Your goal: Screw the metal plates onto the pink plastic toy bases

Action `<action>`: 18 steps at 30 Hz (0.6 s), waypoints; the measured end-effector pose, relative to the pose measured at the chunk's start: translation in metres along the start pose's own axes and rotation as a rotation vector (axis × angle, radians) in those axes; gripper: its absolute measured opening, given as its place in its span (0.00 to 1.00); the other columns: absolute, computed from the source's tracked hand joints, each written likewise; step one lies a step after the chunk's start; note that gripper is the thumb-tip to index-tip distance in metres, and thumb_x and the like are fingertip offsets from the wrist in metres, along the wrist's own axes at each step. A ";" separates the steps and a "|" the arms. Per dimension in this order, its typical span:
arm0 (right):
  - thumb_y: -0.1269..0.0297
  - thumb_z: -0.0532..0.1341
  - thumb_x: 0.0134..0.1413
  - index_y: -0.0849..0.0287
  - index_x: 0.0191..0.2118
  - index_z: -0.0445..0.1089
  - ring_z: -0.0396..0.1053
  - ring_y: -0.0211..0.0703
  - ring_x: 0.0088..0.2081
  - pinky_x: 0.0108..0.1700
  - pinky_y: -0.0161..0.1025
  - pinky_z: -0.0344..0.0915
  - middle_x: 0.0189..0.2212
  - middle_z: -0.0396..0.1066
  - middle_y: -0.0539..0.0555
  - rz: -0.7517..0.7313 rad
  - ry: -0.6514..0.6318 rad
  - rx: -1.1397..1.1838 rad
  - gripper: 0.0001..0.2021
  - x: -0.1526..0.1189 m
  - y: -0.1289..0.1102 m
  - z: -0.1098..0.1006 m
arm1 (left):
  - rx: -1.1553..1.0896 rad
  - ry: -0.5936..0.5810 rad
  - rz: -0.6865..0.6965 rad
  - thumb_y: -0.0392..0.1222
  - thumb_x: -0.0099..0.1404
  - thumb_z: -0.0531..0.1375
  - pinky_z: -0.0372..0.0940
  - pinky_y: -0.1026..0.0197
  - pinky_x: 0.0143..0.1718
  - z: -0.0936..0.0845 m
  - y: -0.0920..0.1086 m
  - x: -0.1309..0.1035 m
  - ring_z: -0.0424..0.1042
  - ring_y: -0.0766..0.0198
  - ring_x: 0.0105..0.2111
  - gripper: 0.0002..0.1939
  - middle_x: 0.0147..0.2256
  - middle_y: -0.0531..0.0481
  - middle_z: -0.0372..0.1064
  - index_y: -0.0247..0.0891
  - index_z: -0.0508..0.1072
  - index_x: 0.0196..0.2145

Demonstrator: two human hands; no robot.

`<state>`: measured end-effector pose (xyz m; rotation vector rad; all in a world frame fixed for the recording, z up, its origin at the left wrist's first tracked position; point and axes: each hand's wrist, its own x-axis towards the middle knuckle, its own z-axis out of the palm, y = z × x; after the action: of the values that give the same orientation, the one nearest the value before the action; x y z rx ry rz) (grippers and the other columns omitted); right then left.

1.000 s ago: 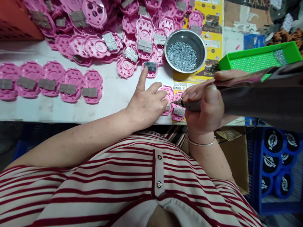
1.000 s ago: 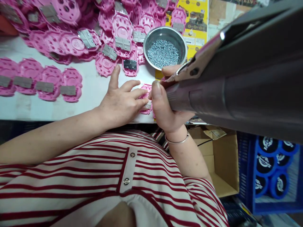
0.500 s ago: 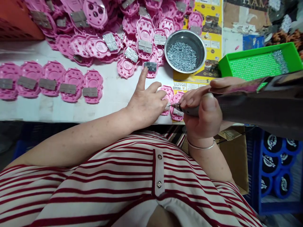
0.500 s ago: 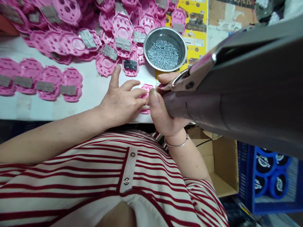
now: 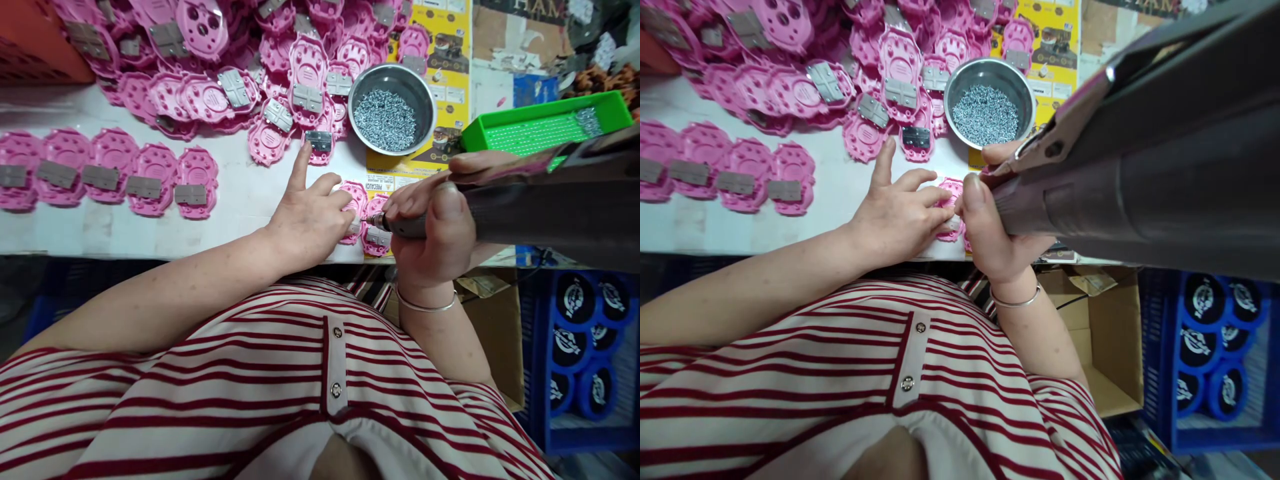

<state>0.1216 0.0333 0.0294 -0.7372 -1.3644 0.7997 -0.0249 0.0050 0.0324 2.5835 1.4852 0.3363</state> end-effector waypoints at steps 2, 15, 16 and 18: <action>0.51 0.63 0.54 0.45 0.43 0.70 0.56 0.28 0.17 0.19 0.34 0.60 0.29 0.63 0.44 -0.138 0.128 0.082 0.12 0.003 -0.002 0.005 | 0.030 0.019 0.011 0.37 0.70 0.55 0.31 0.26 0.68 0.002 0.000 0.000 0.70 0.50 0.53 0.13 0.39 0.51 0.76 0.46 0.81 0.38; 0.47 0.62 0.53 0.46 0.41 0.69 0.53 0.27 0.15 0.16 0.33 0.60 0.25 0.61 0.44 -0.102 0.152 0.038 0.14 0.009 0.004 0.008 | 0.101 0.051 0.037 0.35 0.69 0.55 0.37 0.27 0.68 0.003 -0.001 -0.002 0.70 0.52 0.52 0.13 0.37 0.53 0.74 0.46 0.80 0.37; 0.48 0.63 0.52 0.46 0.42 0.70 0.52 0.27 0.15 0.16 0.33 0.60 0.25 0.62 0.44 -0.115 0.159 0.056 0.13 0.009 0.004 0.008 | 0.092 0.046 0.032 0.35 0.69 0.55 0.36 0.27 0.68 0.003 -0.001 -0.002 0.70 0.51 0.52 0.13 0.37 0.53 0.74 0.45 0.80 0.38; 0.50 0.63 0.53 0.47 0.42 0.71 0.51 0.26 0.15 0.16 0.33 0.60 0.26 0.63 0.44 -0.131 0.166 0.080 0.13 0.010 0.003 0.009 | 0.085 0.039 0.026 0.35 0.69 0.55 0.34 0.26 0.67 0.004 -0.001 -0.001 0.69 0.51 0.53 0.13 0.38 0.52 0.75 0.45 0.80 0.38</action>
<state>0.1132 0.0432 0.0323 -0.6306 -1.2122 0.6702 -0.0249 0.0042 0.0284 2.6785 1.5119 0.3356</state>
